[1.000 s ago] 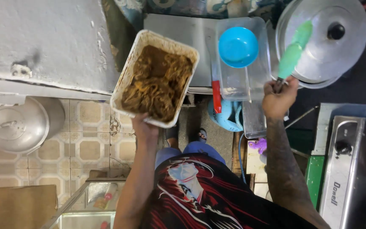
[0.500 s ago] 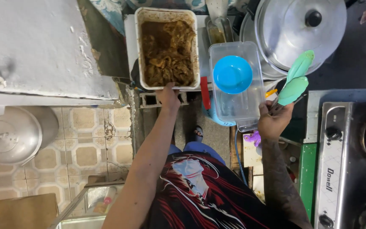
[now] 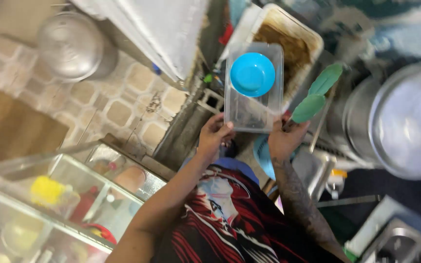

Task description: The person uses tongs to transfer marinated meat pieces from a white container into a wok filled with hot oil. They then stir the meat in the oil to cook it.

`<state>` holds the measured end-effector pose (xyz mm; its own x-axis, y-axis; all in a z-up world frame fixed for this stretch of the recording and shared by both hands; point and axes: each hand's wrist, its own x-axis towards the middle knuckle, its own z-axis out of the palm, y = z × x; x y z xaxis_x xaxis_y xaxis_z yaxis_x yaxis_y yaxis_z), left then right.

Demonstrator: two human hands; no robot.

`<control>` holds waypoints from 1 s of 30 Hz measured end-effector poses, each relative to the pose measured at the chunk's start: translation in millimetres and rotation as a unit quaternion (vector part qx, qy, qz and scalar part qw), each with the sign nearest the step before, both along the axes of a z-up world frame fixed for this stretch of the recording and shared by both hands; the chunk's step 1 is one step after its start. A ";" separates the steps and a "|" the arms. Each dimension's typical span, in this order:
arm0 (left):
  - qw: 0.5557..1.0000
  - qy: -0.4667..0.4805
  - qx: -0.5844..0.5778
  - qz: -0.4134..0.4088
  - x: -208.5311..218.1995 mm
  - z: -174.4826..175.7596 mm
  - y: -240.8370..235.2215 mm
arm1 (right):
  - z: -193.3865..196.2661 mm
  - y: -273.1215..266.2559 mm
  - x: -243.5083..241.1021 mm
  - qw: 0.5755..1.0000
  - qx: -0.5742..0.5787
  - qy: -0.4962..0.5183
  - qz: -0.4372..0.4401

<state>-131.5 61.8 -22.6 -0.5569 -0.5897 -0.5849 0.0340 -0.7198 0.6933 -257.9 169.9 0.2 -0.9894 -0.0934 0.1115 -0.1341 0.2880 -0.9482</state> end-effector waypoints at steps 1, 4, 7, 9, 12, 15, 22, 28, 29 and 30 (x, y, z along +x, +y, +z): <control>1.000 0.001 -0.011 0.027 1.5 -8.1 -9.2 | -12.7 -16.4 -6.3 1.000 -0.011 0.001 0.027; 0.993 -0.067 -0.004 0.095 31.1 -13.3 -2.8 | -46.1 -29.6 10.1 0.994 -0.065 -0.042 0.072; 0.984 -0.080 -0.004 0.159 47.7 7.1 -14.9 | -68.2 -58.9 27.2 0.991 -0.056 -0.030 0.114; 0.971 -0.098 0.014 0.219 60.8 1.8 -14.2 | -78.5 -64.9 44.4 0.979 -0.087 -0.075 0.166; 0.959 -0.108 0.019 0.262 81.1 -22.1 -16.4 | -65.2 -67.4 56.4 0.965 -0.022 -0.106 0.238; 0.953 -0.120 0.019 0.278 97.0 -27.2 -16.6 | -57.8 -55.7 56.9 0.961 0.013 -0.105 0.256; 0.940 -0.112 0.034 0.321 121.9 -32.1 -24.5 | -73.2 25.4 -7.3 0.974 0.173 -0.057 0.137; 0.947 -0.108 0.014 0.301 126.2 -24.6 -41.6 | -109.2 76.2 -30.4 0.967 0.238 -0.090 -0.006; 0.945 -0.102 0.014 0.311 122.1 -20.9 -44.1 | -118.8 72.9 -30.3 0.965 0.251 -0.079 -0.020; 0.941 -0.097 0.014 0.323 118.7 -17.2 -44.4 | -128.7 70.5 -30.4 0.961 0.265 -0.068 -0.032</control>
<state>-12.9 17.4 -39.8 0.0317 -0.7511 -0.6594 0.3453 -0.6109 0.7125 -288.3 240.5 -128.5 -0.9970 -0.0396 -0.0661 0.0153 0.7392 -0.6733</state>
